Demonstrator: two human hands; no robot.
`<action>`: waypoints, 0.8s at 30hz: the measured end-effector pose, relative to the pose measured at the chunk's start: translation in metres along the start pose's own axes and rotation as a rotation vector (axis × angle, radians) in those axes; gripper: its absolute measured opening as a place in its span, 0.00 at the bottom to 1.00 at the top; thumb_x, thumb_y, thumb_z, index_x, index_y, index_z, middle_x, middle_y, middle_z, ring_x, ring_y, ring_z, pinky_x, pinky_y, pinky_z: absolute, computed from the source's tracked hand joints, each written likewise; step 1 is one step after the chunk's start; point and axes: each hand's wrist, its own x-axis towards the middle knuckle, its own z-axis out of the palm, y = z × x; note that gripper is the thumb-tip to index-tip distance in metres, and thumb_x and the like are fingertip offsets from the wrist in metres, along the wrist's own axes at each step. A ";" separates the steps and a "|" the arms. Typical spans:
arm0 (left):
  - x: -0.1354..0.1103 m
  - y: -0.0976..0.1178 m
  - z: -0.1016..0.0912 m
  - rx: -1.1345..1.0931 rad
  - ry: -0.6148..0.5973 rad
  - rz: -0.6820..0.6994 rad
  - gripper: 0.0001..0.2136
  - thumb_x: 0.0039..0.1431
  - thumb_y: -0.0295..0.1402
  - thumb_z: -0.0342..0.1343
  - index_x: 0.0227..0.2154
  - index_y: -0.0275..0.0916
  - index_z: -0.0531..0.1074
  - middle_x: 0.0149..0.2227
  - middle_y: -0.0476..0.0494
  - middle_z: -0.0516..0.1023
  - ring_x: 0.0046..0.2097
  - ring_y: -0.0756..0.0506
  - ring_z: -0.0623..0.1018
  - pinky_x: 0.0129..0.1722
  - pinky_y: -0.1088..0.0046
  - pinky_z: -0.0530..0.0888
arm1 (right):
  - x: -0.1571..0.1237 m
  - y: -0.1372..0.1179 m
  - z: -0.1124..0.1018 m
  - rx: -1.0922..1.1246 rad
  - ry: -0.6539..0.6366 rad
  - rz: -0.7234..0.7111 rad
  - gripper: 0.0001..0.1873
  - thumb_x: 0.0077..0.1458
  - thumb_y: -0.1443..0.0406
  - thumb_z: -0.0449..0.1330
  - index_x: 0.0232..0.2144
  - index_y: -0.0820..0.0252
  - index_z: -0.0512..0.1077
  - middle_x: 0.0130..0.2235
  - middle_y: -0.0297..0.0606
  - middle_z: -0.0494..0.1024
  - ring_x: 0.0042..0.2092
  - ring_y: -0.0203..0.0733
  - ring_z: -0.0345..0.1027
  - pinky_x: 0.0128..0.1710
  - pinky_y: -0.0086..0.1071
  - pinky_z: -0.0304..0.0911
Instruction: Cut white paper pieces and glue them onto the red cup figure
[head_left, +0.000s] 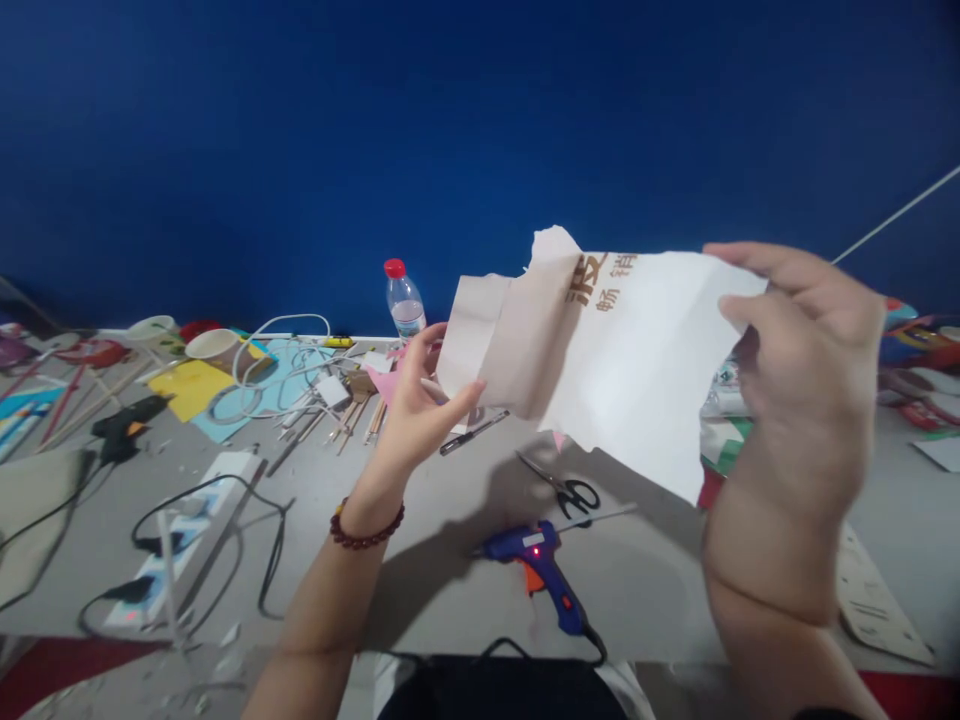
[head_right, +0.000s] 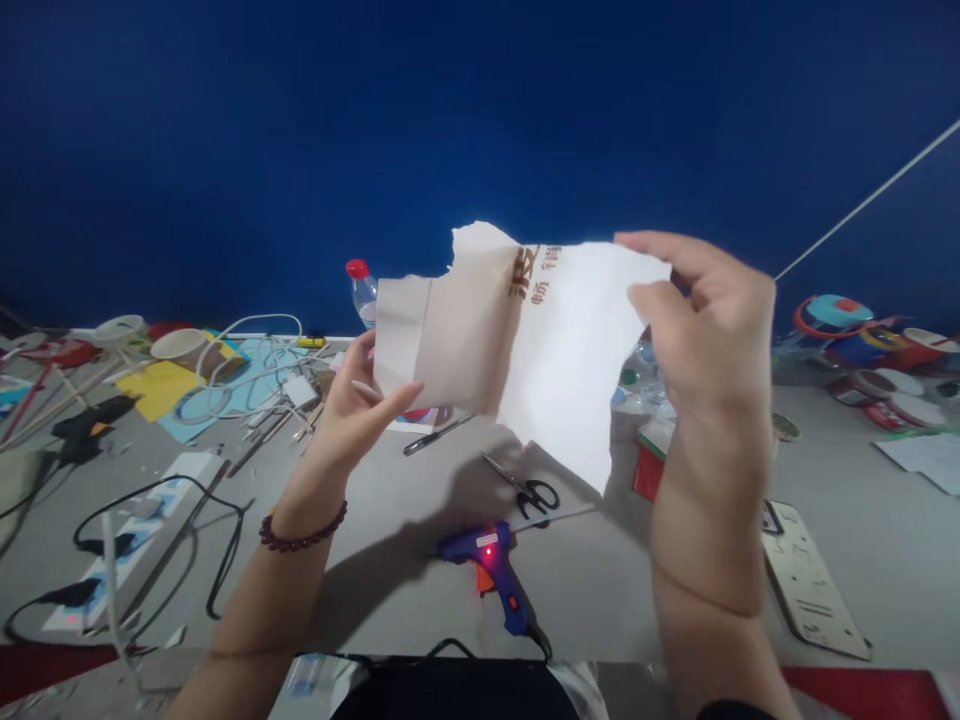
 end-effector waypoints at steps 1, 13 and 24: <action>0.002 -0.001 -0.003 -0.012 0.007 0.007 0.30 0.51 0.38 0.66 0.56 0.44 0.61 0.53 0.37 0.73 0.52 0.38 0.76 0.41 0.65 0.80 | -0.008 0.009 -0.002 0.080 0.011 0.047 0.20 0.44 0.72 0.60 0.41 0.58 0.81 0.33 0.36 0.80 0.24 0.33 0.65 0.19 0.26 0.53; 0.013 -0.005 -0.027 0.137 -0.009 0.172 0.27 0.52 0.36 0.64 0.55 0.47 0.61 0.48 0.42 0.75 0.43 0.44 0.78 0.33 0.72 0.78 | -0.119 0.088 -0.022 0.348 0.140 0.469 0.26 0.43 0.66 0.70 0.48 0.56 0.76 0.47 0.40 0.79 0.46 0.44 0.72 0.40 0.32 0.70; 0.011 0.004 -0.032 0.069 -0.162 0.197 0.24 0.52 0.36 0.64 0.52 0.44 0.68 0.51 0.38 0.76 0.48 0.41 0.78 0.36 0.69 0.82 | -0.146 0.089 -0.033 0.442 0.169 0.707 0.22 0.38 0.62 0.74 0.38 0.56 0.75 0.14 0.17 0.60 0.10 0.24 0.48 0.09 0.20 0.47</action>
